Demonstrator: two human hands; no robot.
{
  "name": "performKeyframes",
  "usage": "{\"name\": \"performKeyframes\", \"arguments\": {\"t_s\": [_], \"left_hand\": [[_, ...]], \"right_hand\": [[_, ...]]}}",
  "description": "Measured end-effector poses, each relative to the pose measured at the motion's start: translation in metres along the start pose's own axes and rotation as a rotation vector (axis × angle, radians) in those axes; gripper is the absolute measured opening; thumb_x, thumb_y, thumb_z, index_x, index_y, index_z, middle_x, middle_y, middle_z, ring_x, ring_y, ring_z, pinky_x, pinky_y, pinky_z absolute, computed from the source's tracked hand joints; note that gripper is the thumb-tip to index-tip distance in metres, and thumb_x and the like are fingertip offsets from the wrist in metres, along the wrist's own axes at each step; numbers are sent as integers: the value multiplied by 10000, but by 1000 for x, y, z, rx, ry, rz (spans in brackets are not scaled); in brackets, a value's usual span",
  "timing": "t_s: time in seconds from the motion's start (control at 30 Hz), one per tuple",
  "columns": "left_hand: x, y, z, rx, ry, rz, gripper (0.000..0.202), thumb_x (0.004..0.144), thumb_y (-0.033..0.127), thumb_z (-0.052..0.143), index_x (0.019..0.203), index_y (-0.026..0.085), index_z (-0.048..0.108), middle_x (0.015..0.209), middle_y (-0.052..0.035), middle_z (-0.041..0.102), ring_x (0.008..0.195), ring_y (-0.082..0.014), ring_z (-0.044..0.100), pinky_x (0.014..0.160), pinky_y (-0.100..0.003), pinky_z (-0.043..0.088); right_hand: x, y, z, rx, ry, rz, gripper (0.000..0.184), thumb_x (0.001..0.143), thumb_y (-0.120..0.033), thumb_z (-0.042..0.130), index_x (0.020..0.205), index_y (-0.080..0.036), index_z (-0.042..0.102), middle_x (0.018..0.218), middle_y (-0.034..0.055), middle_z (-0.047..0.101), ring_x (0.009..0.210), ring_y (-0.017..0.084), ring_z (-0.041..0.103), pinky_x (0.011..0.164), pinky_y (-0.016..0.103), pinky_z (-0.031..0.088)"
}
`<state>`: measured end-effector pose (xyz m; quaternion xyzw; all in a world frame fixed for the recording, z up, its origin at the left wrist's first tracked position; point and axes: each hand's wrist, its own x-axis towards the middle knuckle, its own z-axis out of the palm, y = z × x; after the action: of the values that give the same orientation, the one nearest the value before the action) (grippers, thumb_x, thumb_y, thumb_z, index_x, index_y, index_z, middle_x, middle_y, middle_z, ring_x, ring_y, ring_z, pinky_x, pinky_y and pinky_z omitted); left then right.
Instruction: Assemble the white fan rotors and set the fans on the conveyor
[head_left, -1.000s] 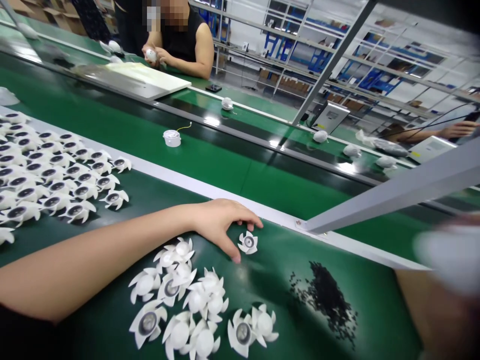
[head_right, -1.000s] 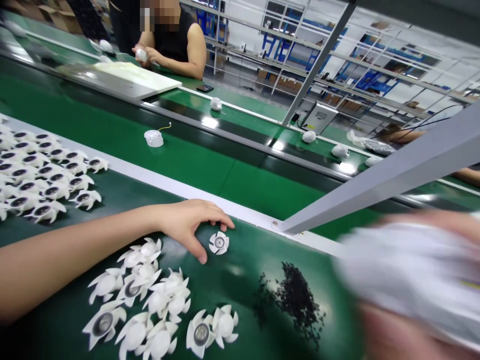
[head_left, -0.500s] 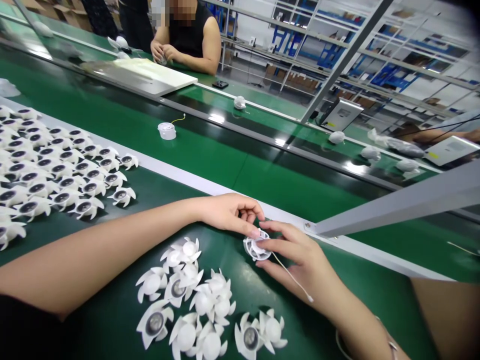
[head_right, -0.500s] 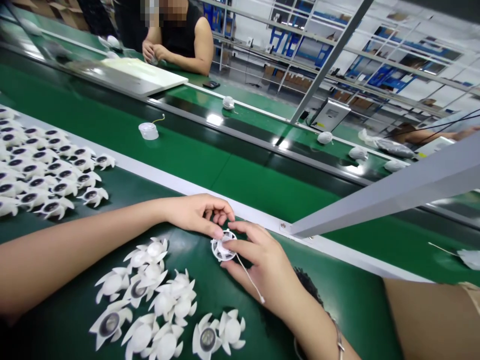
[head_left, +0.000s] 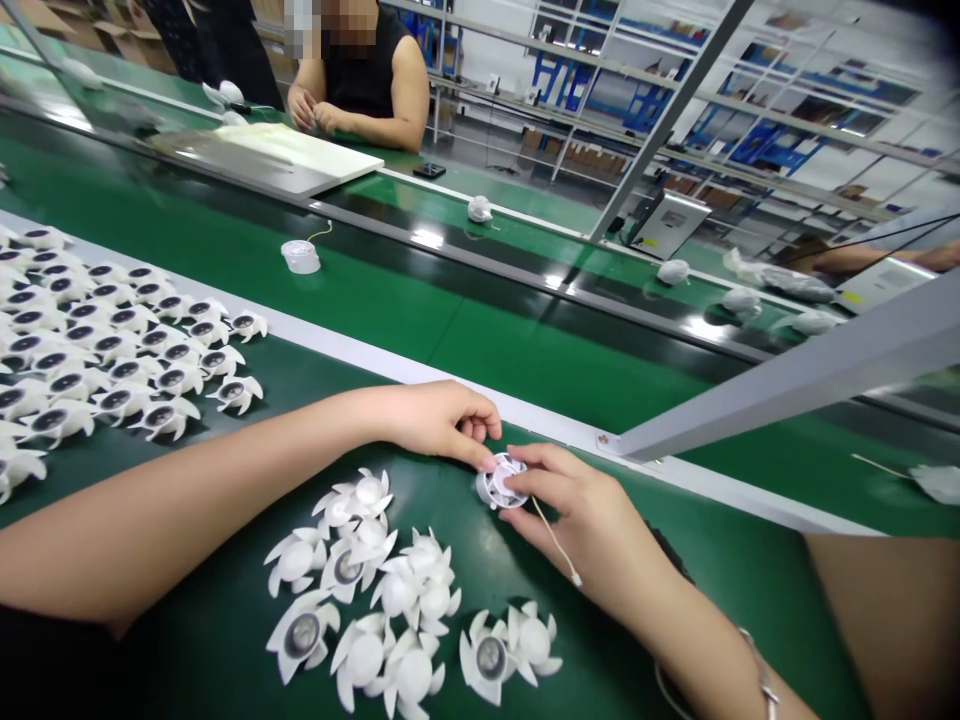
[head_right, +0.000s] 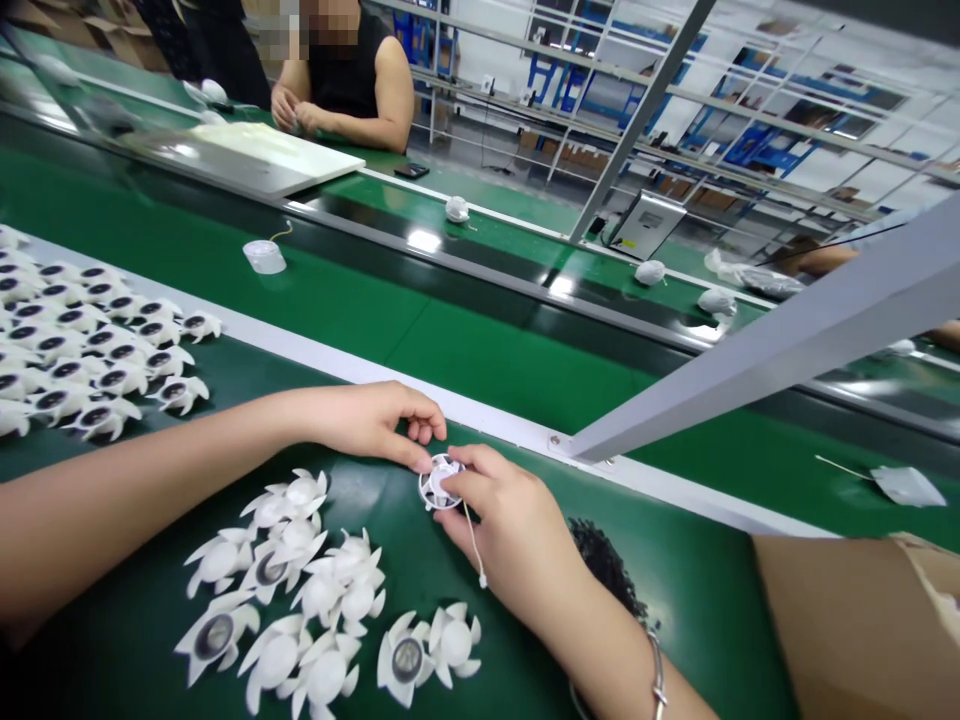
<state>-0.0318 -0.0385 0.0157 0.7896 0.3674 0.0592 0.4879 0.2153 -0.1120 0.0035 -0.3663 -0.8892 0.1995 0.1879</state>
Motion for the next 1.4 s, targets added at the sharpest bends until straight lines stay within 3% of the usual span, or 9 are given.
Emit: {"name": "performKeyframes", "arguments": {"t_s": [0.1,0.17,0.3,0.43,0.53,0.63,1.0,1.23,1.4], "left_hand": [[-33,26,-22,268,-263,-153,662,628,476,840,1217,259,630,1075,-14,668,922,-184,618,739,-242,453],[-54,45,-32,371,-357,-292,748,524,418,891,1212,298,625,1074,3,680,849,-187,627,670,-247,439],[-65,67,-24,590,-255,-498,687,437,323,900,1075,245,658,1024,-38,700,813,-239,635,636,-289,435],[-49,66,-8,672,-304,-595,732,386,333,901,1062,199,653,890,-54,704,701,-225,637,634,-297,447],[-45,59,-8,648,-309,-564,649,419,340,876,1009,211,640,870,-37,701,663,-199,622,579,-268,414],[-47,51,-14,555,-277,-483,494,521,381,823,949,228,628,885,-27,708,645,-176,608,523,-248,366],[-16,12,-9,-2,-128,85,500,773,315,727,1263,259,647,1078,-37,617,856,-134,616,703,-205,478],[-3,2,8,69,-20,118,307,741,323,769,992,211,632,926,14,610,679,-87,540,593,-196,402],[-6,4,3,257,144,56,415,692,406,807,956,224,543,859,50,608,605,-81,484,558,-221,312]], "right_hand": [[-2,7,-8,-12,-54,16,141,893,-274,652,1022,-264,709,1239,44,658,1011,196,686,903,332,558],[-3,12,-15,-150,90,111,258,906,-329,624,1137,-224,669,1246,98,654,1052,248,670,912,387,550],[-6,21,-34,-496,355,421,614,883,-423,595,1399,-108,490,1273,210,614,1019,336,656,770,437,543],[-15,23,-54,-403,45,501,259,869,-360,562,1009,-192,700,919,83,714,788,241,661,684,345,496],[-18,20,-58,-231,-340,516,195,850,-266,527,783,-223,705,757,29,695,667,175,624,605,282,438],[-19,18,-55,-211,-504,532,224,820,-182,502,652,-220,646,667,5,659,574,139,561,529,260,357],[-21,24,-47,-334,-462,507,255,757,-78,499,534,-193,546,546,7,555,478,111,451,471,254,251],[-9,0,-37,-594,-539,606,247,771,-36,533,595,-182,625,666,70,657,593,185,599,502,272,300],[-8,-13,-30,-672,-498,619,235,719,25,561,612,-172,633,696,95,678,606,218,652,481,273,303]]}}
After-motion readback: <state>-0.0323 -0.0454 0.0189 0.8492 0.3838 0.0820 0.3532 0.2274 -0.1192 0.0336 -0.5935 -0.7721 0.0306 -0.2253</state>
